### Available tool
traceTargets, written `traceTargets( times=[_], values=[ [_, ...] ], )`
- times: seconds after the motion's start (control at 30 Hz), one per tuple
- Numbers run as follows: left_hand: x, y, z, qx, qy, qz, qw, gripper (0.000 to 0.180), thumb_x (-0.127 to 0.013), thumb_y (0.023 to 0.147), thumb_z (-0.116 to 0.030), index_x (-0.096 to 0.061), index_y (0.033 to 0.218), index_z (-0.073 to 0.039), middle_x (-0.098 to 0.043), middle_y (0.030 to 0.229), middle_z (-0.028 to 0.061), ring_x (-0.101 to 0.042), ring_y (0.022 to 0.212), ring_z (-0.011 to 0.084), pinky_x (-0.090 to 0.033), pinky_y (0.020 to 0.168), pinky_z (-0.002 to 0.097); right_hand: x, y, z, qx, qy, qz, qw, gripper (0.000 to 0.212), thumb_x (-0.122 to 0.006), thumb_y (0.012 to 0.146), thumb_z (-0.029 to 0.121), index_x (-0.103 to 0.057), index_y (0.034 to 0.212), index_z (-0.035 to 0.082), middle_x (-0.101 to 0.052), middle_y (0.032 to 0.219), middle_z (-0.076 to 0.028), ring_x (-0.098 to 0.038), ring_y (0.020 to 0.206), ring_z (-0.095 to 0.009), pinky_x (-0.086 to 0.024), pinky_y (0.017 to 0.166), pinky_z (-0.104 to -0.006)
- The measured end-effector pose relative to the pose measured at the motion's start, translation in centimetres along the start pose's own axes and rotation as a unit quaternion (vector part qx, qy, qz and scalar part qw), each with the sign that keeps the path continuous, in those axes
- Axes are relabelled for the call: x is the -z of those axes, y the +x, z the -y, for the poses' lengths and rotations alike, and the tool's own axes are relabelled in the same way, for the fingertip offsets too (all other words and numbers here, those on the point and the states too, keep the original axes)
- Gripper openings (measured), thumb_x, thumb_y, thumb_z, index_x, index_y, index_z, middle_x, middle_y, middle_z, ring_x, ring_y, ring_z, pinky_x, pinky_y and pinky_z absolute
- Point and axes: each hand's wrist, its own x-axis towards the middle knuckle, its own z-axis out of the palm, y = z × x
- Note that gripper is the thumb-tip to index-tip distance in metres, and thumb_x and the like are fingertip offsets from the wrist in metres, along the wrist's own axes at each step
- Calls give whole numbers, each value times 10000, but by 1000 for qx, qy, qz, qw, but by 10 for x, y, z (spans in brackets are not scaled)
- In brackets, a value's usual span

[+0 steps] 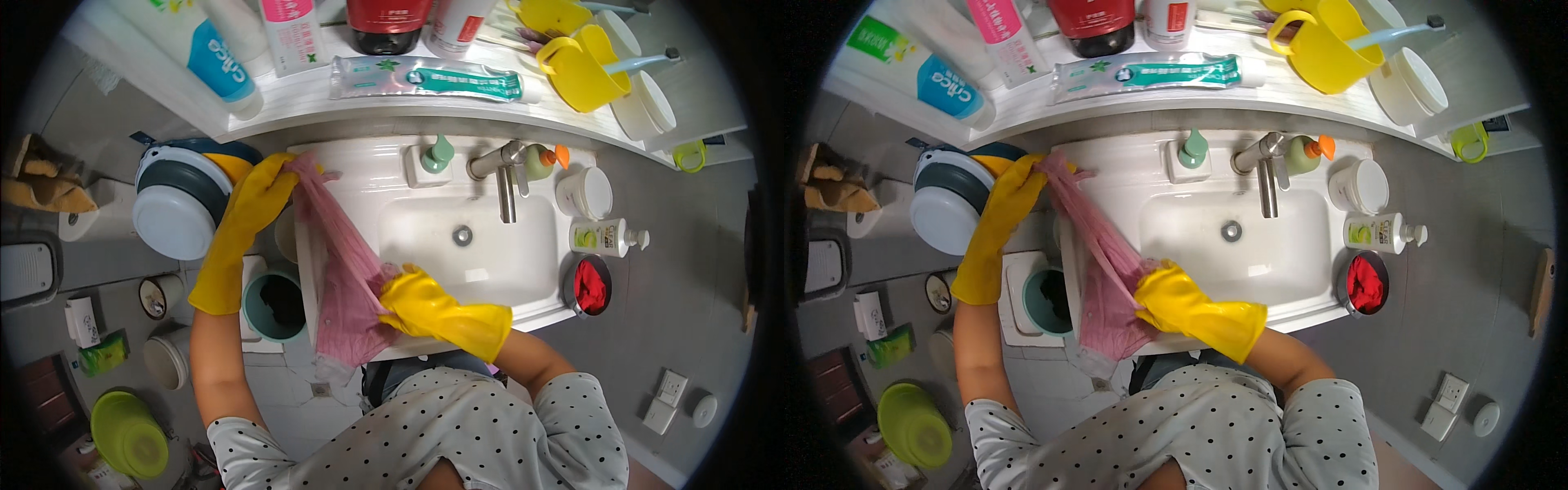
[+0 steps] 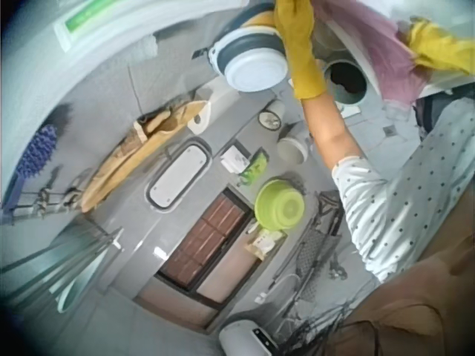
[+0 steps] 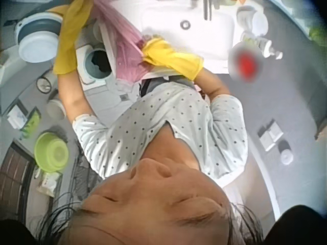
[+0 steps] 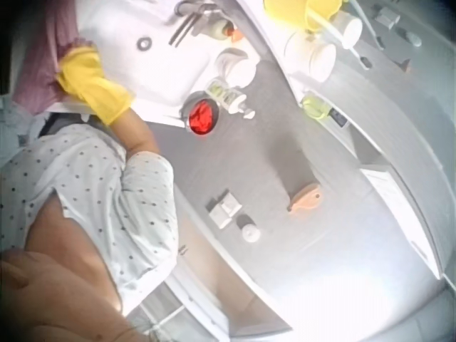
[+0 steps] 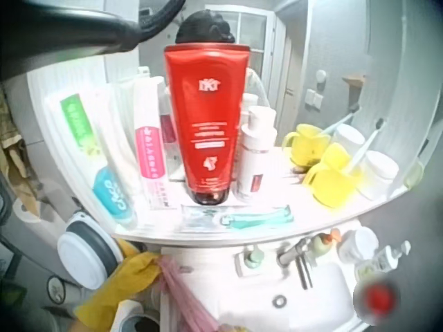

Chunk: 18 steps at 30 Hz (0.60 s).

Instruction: The person hand-washes a pink garment in a bathroom sink. They scrub the fabric with gloved hands, rinse it under running water, and wring it out repeatedly. The person also briefly wipes the sink surface with the wet garment.

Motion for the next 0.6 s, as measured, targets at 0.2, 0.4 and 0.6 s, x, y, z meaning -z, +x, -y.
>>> traceTargets(
  times=[0.2,0.4,0.6],
  values=[
    [-2,-12,11,0,-59,-58,997,185,-561,970,-52,-625,1143,-48,-656,1003,47,-609,923,158,-477,842,262,23,-43,27,-183,292,83,935,357,-628,912,439,-642,1050,110,-691,934,-160,-650,922,-400,-520,813,-462],
    [-1,-26,-3,-30,-60,-44,997,189,-581,956,-20,-626,1138,-41,-657,1022,45,-601,930,156,-471,852,261,-45,-22,-63,-254,212,-27,943,620,-686,884,371,-484,1378,56,-569,1313,-222,-560,1193,-404,-456,1007,-446],
    [6,-52,-18,18,-42,-87,995,194,-600,941,-32,-636,1132,-41,-665,1047,63,-612,949,174,-463,876,273,-19,22,-55,-124,313,-31,941,768,-719,835,349,-401,1470,56,-524,1383,-243,-479,1293,-408,-394,1089,-426]
  ],
)
